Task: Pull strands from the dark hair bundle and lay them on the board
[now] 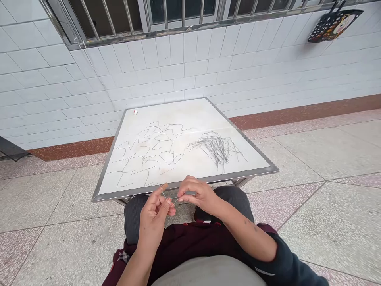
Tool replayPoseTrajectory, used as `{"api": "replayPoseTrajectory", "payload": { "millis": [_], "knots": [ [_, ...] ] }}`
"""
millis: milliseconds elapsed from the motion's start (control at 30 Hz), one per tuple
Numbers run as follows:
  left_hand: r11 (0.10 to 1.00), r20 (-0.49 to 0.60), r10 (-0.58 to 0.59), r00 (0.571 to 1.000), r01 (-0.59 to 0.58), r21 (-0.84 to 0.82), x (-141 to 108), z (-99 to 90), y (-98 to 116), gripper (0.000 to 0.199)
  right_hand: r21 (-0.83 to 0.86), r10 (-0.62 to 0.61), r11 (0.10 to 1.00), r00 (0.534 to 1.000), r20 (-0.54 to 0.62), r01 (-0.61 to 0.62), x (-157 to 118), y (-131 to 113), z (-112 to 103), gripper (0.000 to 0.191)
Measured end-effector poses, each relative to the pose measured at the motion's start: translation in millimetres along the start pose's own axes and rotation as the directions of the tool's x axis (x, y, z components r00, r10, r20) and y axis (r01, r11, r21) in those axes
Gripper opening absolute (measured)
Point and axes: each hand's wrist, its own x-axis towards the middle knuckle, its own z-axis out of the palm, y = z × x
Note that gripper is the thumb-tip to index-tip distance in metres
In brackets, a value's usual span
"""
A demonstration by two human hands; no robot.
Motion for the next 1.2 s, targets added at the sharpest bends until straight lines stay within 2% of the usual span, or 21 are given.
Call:
{"api": "replayPoseTrajectory", "payload": {
  "millis": [100,167,267,367,467,567,733,933,1033,1100,1133,1200],
  "knots": [
    [1.0,0.04,0.002,0.999,-0.002,0.001,-2.1,0.0,0.4,0.05,0.108,0.107,0.988,0.994,0.026,-0.109,-1.2,-2.2,1.0,0.01],
    [1.0,0.049,-0.008,0.999,0.007,0.009,-2.8,-1.4,0.1,0.051,0.276,0.225,0.935,0.974,0.029,-0.225,-3.1,-2.0,3.7,0.024],
    [0.999,0.062,-0.033,0.998,0.031,0.027,-3.2,-3.4,-0.6,0.052,0.577,0.361,0.744,0.929,0.076,-0.336,-6.5,0.1,11.4,0.04],
    [0.998,0.063,-0.04,0.997,0.037,0.044,-2.8,-4.8,-2.4,0.053,0.724,0.384,0.595,0.915,0.126,-0.349,-8.3,1.1,18.8,0.026],
    [0.997,0.094,-0.049,0.994,0.043,0.066,-1.6,-7.1,-6.6,0.055,0.747,0.389,0.562,0.911,0.14,-0.355,-8.4,0.0,21.7,0.014],
    [0.995,0.146,-0.047,0.988,0.033,0.098,-0.2,-9.4,-12.2,0.056,0.742,0.392,0.561,0.907,0.152,-0.367,-8.5,0.5,21.3,0.015],
    [0.989,0.148,-0.042,0.988,0.02,0.148,0.8,-8.3,-19.7,0.054,0.728,0.437,0.574,0.892,0.116,-0.376,-11.2,7.1,20.6,0.013],
    [0.989,0.142,-0.058,0.988,0.037,0.146,3.4,-3.9,-20.6,0.057,0.783,0.548,0.526,0.836,-0.014,-0.332,-13.3,10.9,23.3,0.011],
    [0.994,0.124,-0.043,0.991,0.03,0.106,4.0,-3.2,-16.8,0.058,0.844,0.622,0.445,0.782,-0.05,-0.299,-14.5,8.2,28.5,0.015],
    [0.996,0.104,-0.035,0.994,0.026,0.083,3.6,-3.1,-13.4,0.058,0.885,0.656,0.356,0.755,-0.01,-0.299,-16.2,4.7,34.2,0.022],
    [0.996,0.094,-0.034,0.995,0.026,0.08,3.3,-2.9,-11.8,0.058,0.891,0.654,0.324,0.755,0.032,-0.318,-17.3,2.6,37.5,0.024],
    [0.996,0.078,-0.037,0.996,0.03,0.09,2.5,-2.4,-9.6,0.06,0.865,0.622,0.316,0.774,0.122,-0.39,-19.0,-2.1,44.1,0.026]
  ]
}}
